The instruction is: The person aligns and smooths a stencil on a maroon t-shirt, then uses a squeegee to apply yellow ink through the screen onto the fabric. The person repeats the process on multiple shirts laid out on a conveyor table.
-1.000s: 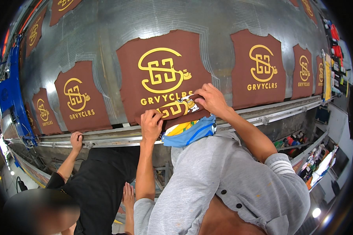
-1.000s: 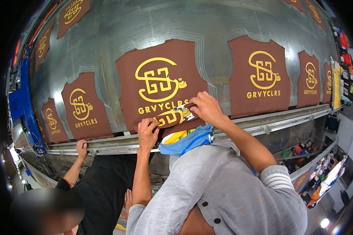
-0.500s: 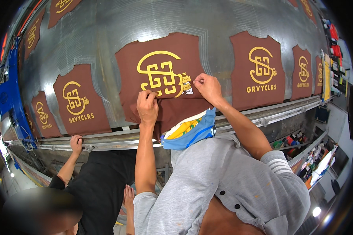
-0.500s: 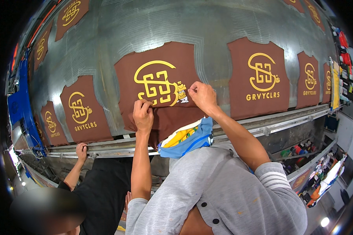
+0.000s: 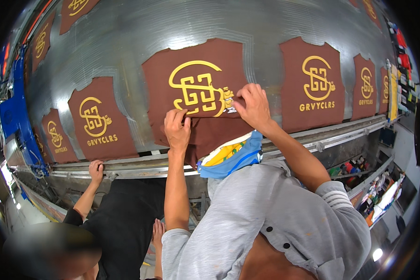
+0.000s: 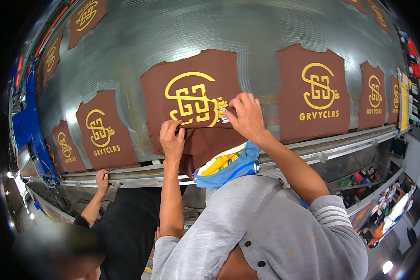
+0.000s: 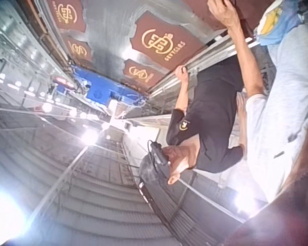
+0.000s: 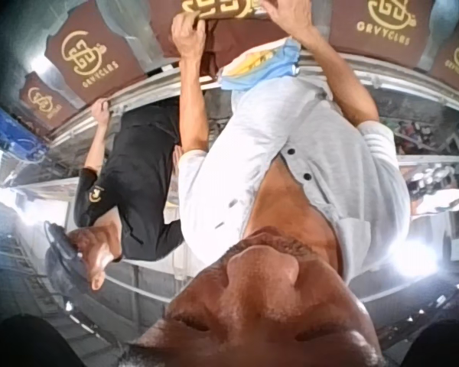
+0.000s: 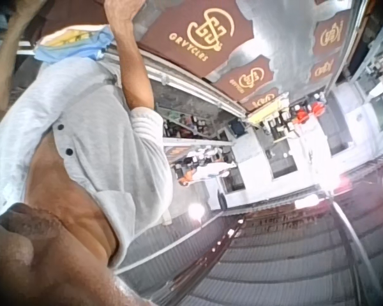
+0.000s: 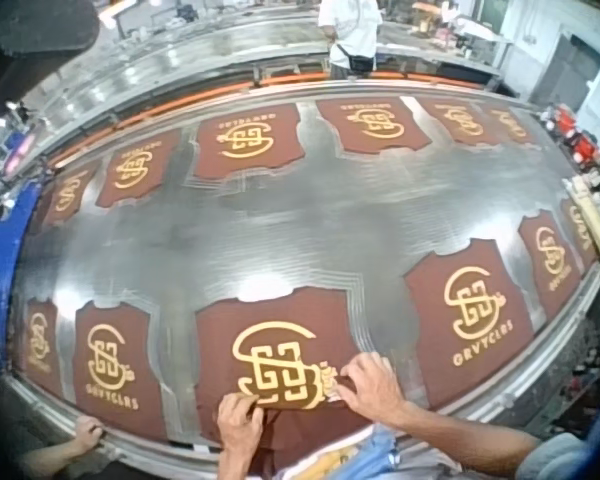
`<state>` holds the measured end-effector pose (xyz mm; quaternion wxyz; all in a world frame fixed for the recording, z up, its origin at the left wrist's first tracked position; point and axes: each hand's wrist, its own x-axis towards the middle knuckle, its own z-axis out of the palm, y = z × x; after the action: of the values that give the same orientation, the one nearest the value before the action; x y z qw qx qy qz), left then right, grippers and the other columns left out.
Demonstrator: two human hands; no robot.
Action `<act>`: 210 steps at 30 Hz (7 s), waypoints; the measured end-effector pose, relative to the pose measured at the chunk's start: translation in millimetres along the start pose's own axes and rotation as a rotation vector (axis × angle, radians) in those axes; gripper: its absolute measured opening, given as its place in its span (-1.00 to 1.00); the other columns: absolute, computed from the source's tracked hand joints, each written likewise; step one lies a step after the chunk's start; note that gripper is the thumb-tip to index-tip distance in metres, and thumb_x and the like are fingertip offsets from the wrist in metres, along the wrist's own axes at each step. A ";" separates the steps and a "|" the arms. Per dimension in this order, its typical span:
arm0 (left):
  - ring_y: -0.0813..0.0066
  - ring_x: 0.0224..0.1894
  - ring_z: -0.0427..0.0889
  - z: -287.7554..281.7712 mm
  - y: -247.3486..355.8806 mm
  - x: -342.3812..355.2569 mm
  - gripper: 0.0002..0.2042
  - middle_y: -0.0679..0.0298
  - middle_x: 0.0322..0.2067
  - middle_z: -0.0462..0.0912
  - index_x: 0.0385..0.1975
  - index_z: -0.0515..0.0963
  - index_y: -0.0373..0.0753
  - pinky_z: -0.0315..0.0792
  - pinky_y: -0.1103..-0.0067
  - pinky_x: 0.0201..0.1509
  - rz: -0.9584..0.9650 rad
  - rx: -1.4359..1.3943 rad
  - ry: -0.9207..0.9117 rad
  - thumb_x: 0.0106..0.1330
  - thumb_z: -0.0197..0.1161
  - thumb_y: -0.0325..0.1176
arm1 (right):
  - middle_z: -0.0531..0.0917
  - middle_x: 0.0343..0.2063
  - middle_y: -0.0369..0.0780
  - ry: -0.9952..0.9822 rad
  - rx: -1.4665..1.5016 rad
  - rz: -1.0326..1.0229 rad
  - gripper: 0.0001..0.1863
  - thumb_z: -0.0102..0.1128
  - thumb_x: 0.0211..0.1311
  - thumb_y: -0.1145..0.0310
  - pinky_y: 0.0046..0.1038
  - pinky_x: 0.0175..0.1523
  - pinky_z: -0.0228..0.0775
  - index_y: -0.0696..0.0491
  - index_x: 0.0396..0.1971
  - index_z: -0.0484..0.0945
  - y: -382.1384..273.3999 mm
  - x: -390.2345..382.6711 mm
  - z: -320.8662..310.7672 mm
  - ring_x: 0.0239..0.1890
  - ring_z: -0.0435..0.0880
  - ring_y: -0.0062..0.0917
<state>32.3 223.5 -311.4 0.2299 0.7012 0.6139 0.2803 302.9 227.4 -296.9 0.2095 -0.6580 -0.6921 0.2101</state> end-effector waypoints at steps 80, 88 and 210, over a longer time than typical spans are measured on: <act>0.16 -0.46 0.57 73.0 159.1 -108.6 -0.74 0.18 -0.58 0.56 -0.65 0.56 -0.22 0.44 0.29 -0.35 -0.091 -0.235 0.160 0.19 0.36 -0.23 | 0.20 0.41 0.05 -0.081 -0.002 -0.299 -0.51 0.11 0.38 0.29 0.16 0.47 -0.20 0.22 0.22 0.39 109.3 -41.1 -18.4 0.51 0.01 -0.01; 0.12 -0.36 0.61 133.5 217.3 -107.8 -0.79 0.11 -0.48 0.63 -0.48 0.62 -0.25 0.46 0.26 -0.26 -0.099 -0.520 -0.452 0.22 0.28 -0.22 | 0.29 0.40 -0.04 -0.070 -0.079 -0.276 -0.58 0.07 0.33 0.41 0.13 0.49 -0.20 0.18 0.17 0.45 110.9 -44.4 -8.4 0.49 0.10 -0.08; -0.07 0.55 -0.21 -17.9 47.3 -57.3 -0.30 0.09 0.51 -0.03 0.43 0.23 -0.05 -0.37 -0.31 0.39 0.005 0.301 -0.332 0.37 0.07 0.17 | 0.31 0.36 -0.07 -0.131 -0.228 -0.235 -0.48 0.16 0.32 0.24 0.13 0.48 -0.17 0.13 0.24 0.42 -79.4 -58.0 24.0 0.49 0.06 -0.07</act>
<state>49.7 159.8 -273.0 0.2197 0.7658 0.6007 0.0671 226.7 165.4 -272.5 0.1111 -0.5769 -0.7958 0.1467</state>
